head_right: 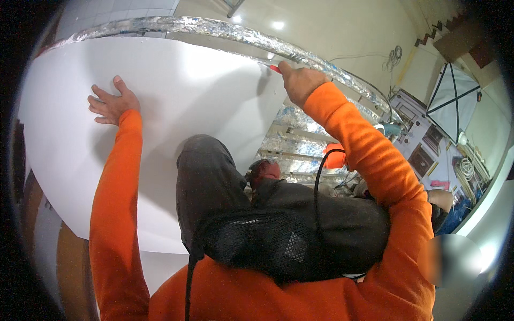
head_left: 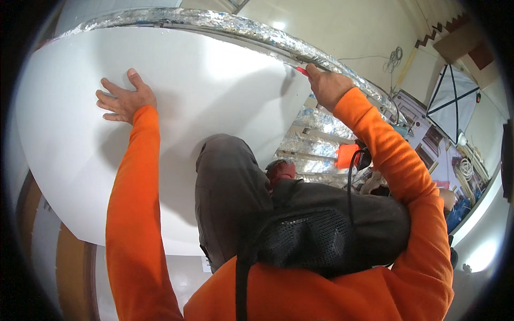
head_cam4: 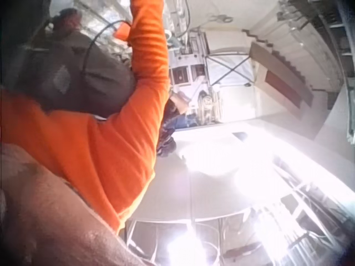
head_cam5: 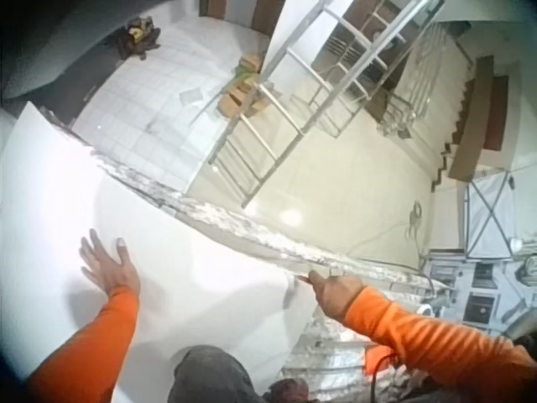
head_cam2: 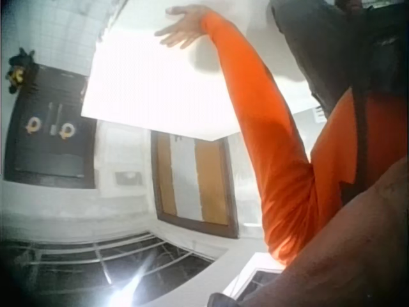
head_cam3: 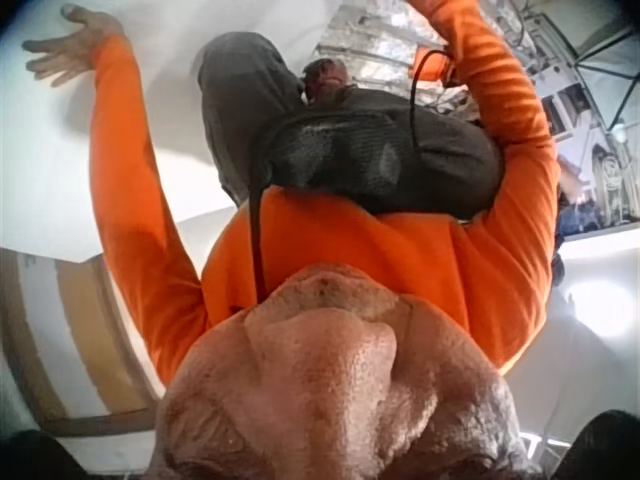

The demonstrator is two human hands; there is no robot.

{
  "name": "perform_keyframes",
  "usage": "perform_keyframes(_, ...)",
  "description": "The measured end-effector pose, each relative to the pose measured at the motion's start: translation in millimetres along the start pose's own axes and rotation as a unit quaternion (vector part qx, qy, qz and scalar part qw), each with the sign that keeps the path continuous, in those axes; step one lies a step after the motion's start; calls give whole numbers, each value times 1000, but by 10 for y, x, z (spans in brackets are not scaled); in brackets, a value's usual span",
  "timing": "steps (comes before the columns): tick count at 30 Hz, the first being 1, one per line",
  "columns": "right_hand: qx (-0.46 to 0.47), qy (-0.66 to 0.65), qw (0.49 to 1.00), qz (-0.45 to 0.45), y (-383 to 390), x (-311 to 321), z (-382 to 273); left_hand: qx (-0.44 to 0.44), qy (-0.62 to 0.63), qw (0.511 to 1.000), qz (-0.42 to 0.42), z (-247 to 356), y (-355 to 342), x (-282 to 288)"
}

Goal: The person cuts a large white drywall board using a utility knife along a pre-marked line, following the curved edge of a white surface.

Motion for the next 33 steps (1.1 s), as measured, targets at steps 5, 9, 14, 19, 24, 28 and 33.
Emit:
perform_keyframes(5, 14, 11, 1000, 13, -56, -62, 17, 6, 9, 1000, -25, 59, -9, 4)
perform_keyframes(9, -40, 15, 999, 4, 256, -224, 245, 9, 19, 1000, -21, 43, -6, -17)
perform_keyframes(14, 12, -15, 996, 90, 118, 163, 38, 14, 16, 1000, -17, 22, -17, -17)
perform_keyframes(19, 1, 15, 1000, 2, -31, -9, 28, 5, 27, 999, -18, 66, 0, -22)
perform_keyframes(24, -31, 15, 999, -14, 204, -138, 231, 16, 10, 1000, -15, 33, -17, -5)
perform_keyframes(28, -9, -4, 1000, 8, 31, 78, 24, 3, 5, 1000, -22, 33, -4, 11)
perform_keyframes(33, 4, 23, 999, -35, -84, 51, -17, 5, 8, 1000, -23, 43, -13, -36)
Point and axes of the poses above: each hand's wrist, its own y-axis away from the middle knuckle, its own x-axis out of the back of the hand, z = x × y, the point moved 9 cm from there along -y, towards the middle knuckle, and after that the axes turned 10 degrees about x, right-handed, at the moved point
